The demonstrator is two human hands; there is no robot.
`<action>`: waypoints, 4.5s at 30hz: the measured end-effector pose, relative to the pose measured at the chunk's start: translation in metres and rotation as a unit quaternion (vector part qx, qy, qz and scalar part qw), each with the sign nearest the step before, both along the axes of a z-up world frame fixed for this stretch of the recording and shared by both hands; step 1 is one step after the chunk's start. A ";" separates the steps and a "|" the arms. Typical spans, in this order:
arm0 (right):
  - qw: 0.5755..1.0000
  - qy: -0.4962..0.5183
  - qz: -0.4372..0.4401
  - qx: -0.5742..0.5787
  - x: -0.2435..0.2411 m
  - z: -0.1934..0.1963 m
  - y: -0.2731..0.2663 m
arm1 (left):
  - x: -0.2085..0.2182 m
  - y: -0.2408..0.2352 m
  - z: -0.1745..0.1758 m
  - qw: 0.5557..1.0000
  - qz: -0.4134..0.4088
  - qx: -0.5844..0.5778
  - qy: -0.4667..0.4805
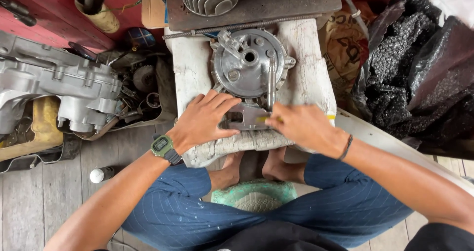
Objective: Cleaning the surface of a motorcycle engine component using a small hand tool and a wrench for positioning.
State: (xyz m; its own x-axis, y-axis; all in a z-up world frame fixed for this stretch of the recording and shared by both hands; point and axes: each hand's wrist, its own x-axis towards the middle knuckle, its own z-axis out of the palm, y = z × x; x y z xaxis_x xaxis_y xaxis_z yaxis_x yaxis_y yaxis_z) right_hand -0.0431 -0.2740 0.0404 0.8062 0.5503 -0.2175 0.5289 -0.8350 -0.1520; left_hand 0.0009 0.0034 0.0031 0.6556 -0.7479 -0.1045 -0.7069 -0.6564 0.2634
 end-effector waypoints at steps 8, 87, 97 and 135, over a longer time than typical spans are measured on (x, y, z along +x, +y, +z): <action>1.000 0.004 -0.028 0.007 -0.001 -0.001 -0.006 | -0.002 -0.001 -0.002 1.000 0.004 0.003 -0.001; 0.969 0.180 -0.103 0.133 -0.002 0.020 -0.015 | -0.012 -0.016 -0.015 0.988 -0.012 -0.146 -0.055; 0.992 -0.098 0.003 0.081 -0.018 -0.024 -0.030 | -0.019 -0.019 -0.006 0.994 0.006 -0.087 0.067; 0.944 0.047 -0.259 0.200 -0.080 0.022 -0.035 | -0.104 -0.065 -0.015 0.870 0.301 -0.391 -0.002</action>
